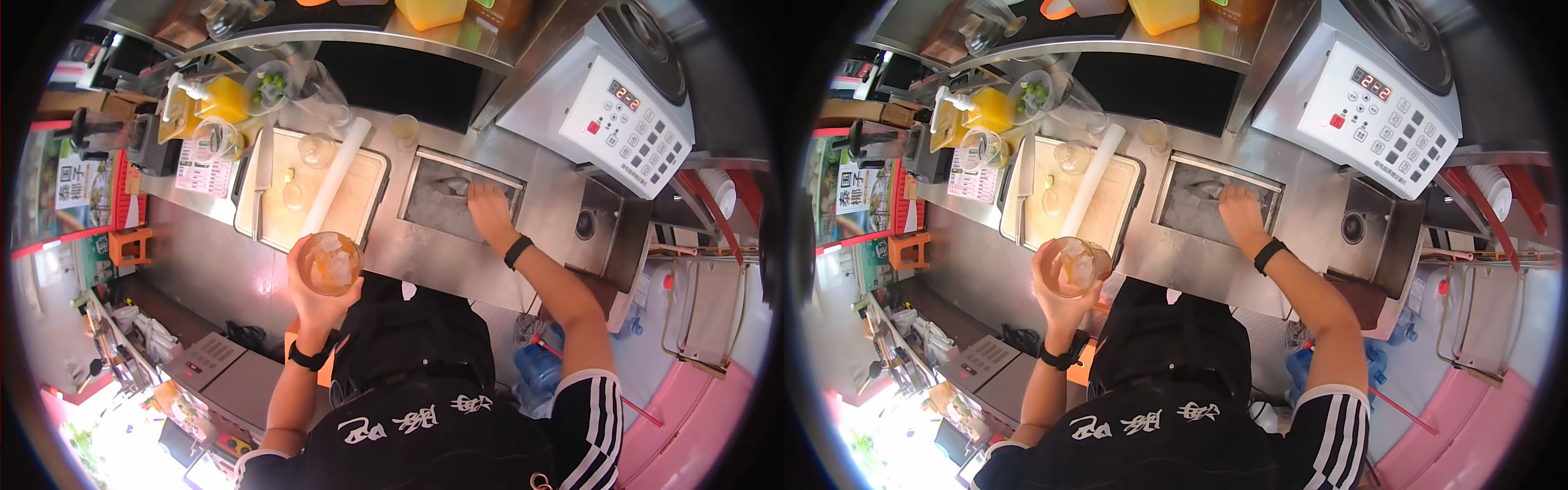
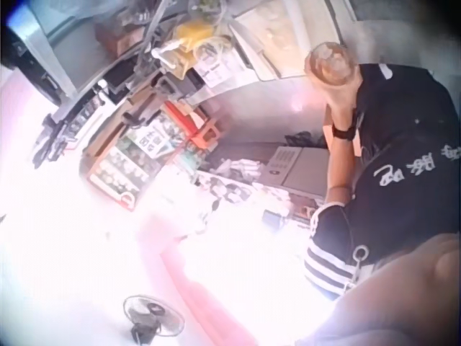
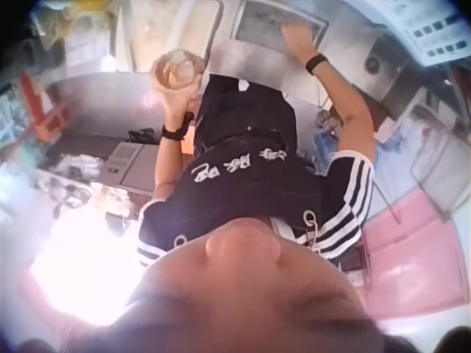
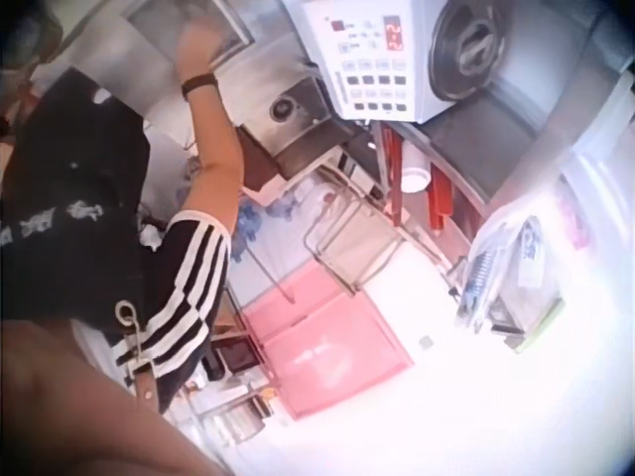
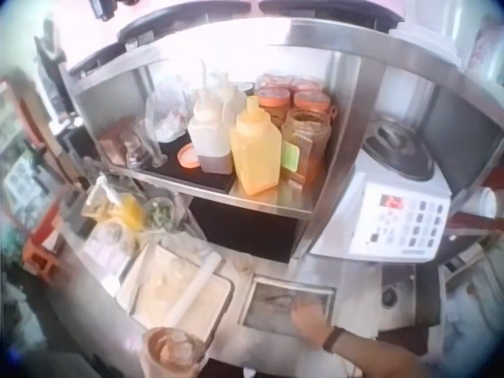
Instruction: The person prepares a drink by scooping ice into a cup of liquid, adding sliced lime, shaking the container, and then cutting a wedge of watermelon to add to the drink before sealing it with a lid.
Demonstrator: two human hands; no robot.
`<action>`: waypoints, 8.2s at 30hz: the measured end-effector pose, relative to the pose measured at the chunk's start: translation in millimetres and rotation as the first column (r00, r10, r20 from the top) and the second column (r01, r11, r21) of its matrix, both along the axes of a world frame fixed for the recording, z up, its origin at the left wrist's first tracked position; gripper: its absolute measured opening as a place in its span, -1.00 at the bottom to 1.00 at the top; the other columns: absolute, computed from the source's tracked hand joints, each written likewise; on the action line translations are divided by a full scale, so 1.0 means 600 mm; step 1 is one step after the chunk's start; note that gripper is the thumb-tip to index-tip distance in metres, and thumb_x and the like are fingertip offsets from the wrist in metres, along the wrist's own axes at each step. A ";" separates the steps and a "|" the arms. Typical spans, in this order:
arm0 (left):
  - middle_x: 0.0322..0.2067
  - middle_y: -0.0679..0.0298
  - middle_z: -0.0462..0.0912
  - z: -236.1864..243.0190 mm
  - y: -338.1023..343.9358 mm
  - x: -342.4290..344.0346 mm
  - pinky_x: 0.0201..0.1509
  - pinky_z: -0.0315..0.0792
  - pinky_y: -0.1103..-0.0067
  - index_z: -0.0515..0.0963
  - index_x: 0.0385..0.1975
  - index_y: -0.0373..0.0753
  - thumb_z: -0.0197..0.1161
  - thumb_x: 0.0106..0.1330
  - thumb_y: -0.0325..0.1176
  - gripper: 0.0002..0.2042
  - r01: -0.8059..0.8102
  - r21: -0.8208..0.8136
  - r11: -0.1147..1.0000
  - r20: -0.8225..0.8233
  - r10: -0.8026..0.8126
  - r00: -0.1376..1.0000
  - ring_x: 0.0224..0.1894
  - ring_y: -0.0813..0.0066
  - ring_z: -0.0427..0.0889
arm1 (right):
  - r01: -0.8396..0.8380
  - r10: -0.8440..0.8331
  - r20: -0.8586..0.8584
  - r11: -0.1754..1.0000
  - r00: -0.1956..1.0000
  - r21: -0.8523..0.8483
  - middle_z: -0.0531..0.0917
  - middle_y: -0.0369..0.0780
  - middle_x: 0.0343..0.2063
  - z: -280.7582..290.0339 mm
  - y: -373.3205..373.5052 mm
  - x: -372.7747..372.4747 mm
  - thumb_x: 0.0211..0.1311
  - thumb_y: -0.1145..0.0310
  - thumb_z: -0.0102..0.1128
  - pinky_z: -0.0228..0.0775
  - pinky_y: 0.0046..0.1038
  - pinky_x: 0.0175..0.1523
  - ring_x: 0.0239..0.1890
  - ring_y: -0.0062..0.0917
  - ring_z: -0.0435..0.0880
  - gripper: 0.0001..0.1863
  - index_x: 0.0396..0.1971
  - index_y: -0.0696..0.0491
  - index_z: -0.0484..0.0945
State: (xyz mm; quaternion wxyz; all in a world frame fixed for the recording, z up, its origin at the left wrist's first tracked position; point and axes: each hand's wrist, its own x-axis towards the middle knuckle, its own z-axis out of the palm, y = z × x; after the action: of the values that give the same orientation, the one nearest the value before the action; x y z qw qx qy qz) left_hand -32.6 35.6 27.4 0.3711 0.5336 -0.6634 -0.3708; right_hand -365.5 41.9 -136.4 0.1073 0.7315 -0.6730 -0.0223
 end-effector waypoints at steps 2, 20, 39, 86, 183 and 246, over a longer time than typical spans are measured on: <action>-0.01 0.13 0.45 -0.002 0.008 0.007 0.16 0.40 0.42 0.23 0.17 -0.30 0.52 -0.24 -0.40 -0.14 -0.020 0.023 1.000 0.000 0.020 1.000 0.04 0.33 0.50 | -0.196 0.218 -0.107 0.964 0.970 0.181 0.59 -0.27 -0.48 -0.017 0.003 -0.003 0.01 0.39 0.11 0.41 -0.46 -0.31 -0.38 -0.48 0.60 -0.90 -0.49 0.03 0.59; -0.07 0.07 0.49 -0.088 -0.012 -0.048 0.05 0.45 0.40 0.32 0.07 -0.28 0.53 -0.27 -0.39 -0.23 0.109 0.085 0.990 0.139 -0.120 0.983 -0.03 0.12 0.54 | -0.318 -0.466 0.760 0.713 0.452 0.626 0.69 -0.07 -0.31 -0.080 -0.009 -0.132 -0.05 0.45 0.32 0.41 -0.40 -0.15 -0.28 -0.37 0.68 -0.62 -0.13 0.06 0.63; -0.06 0.02 0.48 -0.119 -0.038 -0.197 0.06 0.44 0.35 0.32 0.06 -0.29 0.50 -0.26 -0.38 -0.25 0.391 0.020 0.920 0.135 -0.390 0.911 0.00 0.02 0.49 | -0.229 -0.126 0.493 0.769 0.861 0.596 0.61 -0.06 -0.47 0.348 -0.005 -0.139 -0.05 0.45 0.27 0.36 -0.19 -0.23 -0.30 -0.10 0.56 -0.82 -0.40 0.17 0.55; 0.09 0.15 0.32 -0.023 0.005 -0.025 0.30 0.23 0.40 0.14 0.26 -0.29 0.44 -0.21 -0.55 -0.10 -0.048 0.069 0.996 -0.170 0.060 0.984 0.16 0.32 0.33 | 0.346 -0.286 0.549 0.938 0.785 -0.007 0.44 -0.11 -0.03 -0.055 0.003 0.021 0.01 0.64 0.05 0.32 -0.28 0.14 0.04 -0.22 0.41 -0.55 0.00 0.15 0.44; 0.09 0.14 0.48 0.437 -0.762 0.177 0.23 0.31 0.55 0.30 0.14 -0.49 0.52 -0.13 -0.33 -0.22 0.694 -0.367 0.619 -0.251 -0.784 0.567 0.12 0.43 0.46 | -0.605 0.419 -0.467 0.699 0.779 -0.381 0.61 -0.10 -0.61 0.963 -0.600 0.538 0.09 0.37 0.08 0.49 -0.29 -0.37 -0.49 -0.24 0.67 -0.87 -0.45 0.13 0.47; 0.02 0.15 0.50 0.446 -0.743 0.189 0.22 0.31 0.55 0.35 0.10 -0.45 0.54 -0.13 -0.31 -0.25 0.621 -0.418 0.663 -0.234 -0.739 0.632 0.09 0.42 0.47 | -0.559 0.426 -0.386 0.748 0.818 -0.359 0.63 -0.06 -0.54 0.981 -0.605 0.540 0.10 0.41 0.09 0.49 -0.23 -0.27 -0.38 -0.16 0.67 -0.88 -0.43 0.14 0.54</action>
State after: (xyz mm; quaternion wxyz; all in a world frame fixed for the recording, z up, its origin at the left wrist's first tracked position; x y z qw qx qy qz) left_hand 80.7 -410.1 295.2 0.3994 0.0933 -0.7776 -0.4765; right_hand -41.7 -320.9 452.1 0.3719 0.8268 -0.4172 0.0631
